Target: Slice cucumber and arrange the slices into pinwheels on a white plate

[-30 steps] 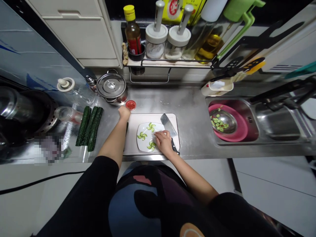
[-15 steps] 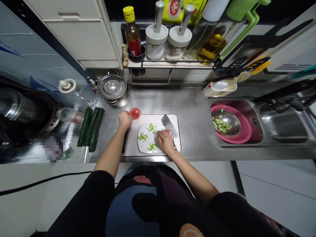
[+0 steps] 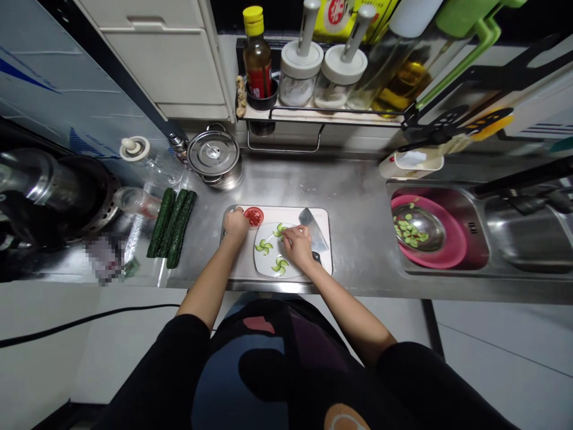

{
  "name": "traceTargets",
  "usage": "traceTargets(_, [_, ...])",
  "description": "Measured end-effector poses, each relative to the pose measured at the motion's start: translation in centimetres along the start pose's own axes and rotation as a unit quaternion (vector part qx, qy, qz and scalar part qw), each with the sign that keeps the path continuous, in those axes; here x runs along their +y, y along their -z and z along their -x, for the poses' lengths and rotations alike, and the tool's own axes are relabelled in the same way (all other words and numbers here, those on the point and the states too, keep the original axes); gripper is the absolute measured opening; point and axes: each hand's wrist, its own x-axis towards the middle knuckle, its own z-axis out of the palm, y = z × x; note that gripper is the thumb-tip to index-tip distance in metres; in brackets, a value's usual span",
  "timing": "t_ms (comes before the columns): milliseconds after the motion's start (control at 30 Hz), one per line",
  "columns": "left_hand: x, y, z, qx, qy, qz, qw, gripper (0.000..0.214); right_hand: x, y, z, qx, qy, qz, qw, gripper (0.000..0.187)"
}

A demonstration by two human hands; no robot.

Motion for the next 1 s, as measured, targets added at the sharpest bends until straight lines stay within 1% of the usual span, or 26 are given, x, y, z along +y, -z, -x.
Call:
traceTargets(100, [-0.2, -0.1, 0.4, 0.045, -0.028, -0.014, 0.999, 0.032, 0.1, -0.1, 0.1, 0.010, 0.004, -0.015, 1.000, 0.031])
traceTargets(167, [-0.4, -0.3, 0.6, 0.080, -0.071, -0.014, 0.994, 0.029, 0.2, -0.1, 0.3, 0.015, 0.001, -0.020, 1.000, 0.031])
traceTargets(233, [-0.7, -0.7, 0.6, 0.087, -0.120, -0.011, 0.989, 0.026, 0.4, -0.1, 0.5, 0.018, -0.004, -0.023, 1.000, 0.030])
traceTargets(300, [-0.8, -1.2, 0.4, 0.071, -0.142, -0.013, 0.987, 0.024, 0.6, 0.0, 0.7, 0.018, -0.008, -0.024, 1.000, 0.030])
traceTargets(467, [-0.8, -1.9, -0.1, 0.055, -0.146, -0.029, 0.987, 0.026, 0.9, -0.1, 1.0, 0.029, 0.000, -0.032, 0.999, 0.029])
traceTargets(667, [-0.8, -1.8, -0.4, 0.045, -0.154, -0.035, 0.986, 0.025, 1.0, -0.1, 1.2, 0.030, -0.003, -0.028, 0.999, 0.030])
traceTargets(867, [-0.9, -1.8, -0.8, 0.053, -0.177, -0.037, 0.982, 0.028, 1.3, -0.1, 1.4, 0.035, -0.005, -0.030, 0.999, 0.030])
traceTargets(933, [-1.1, -1.7, -0.9, 0.064, -0.176, -0.021, 0.982, 0.029, 1.5, -0.1, 1.4, 0.040, -0.003, -0.032, 0.999, 0.029])
traceTargets(1000, [-1.3, -1.5, -0.7, 0.080, -0.164, 0.021, 0.983, 0.028, 1.7, -0.1, 1.3, 0.051, -0.005, -0.033, 0.998, 0.029])
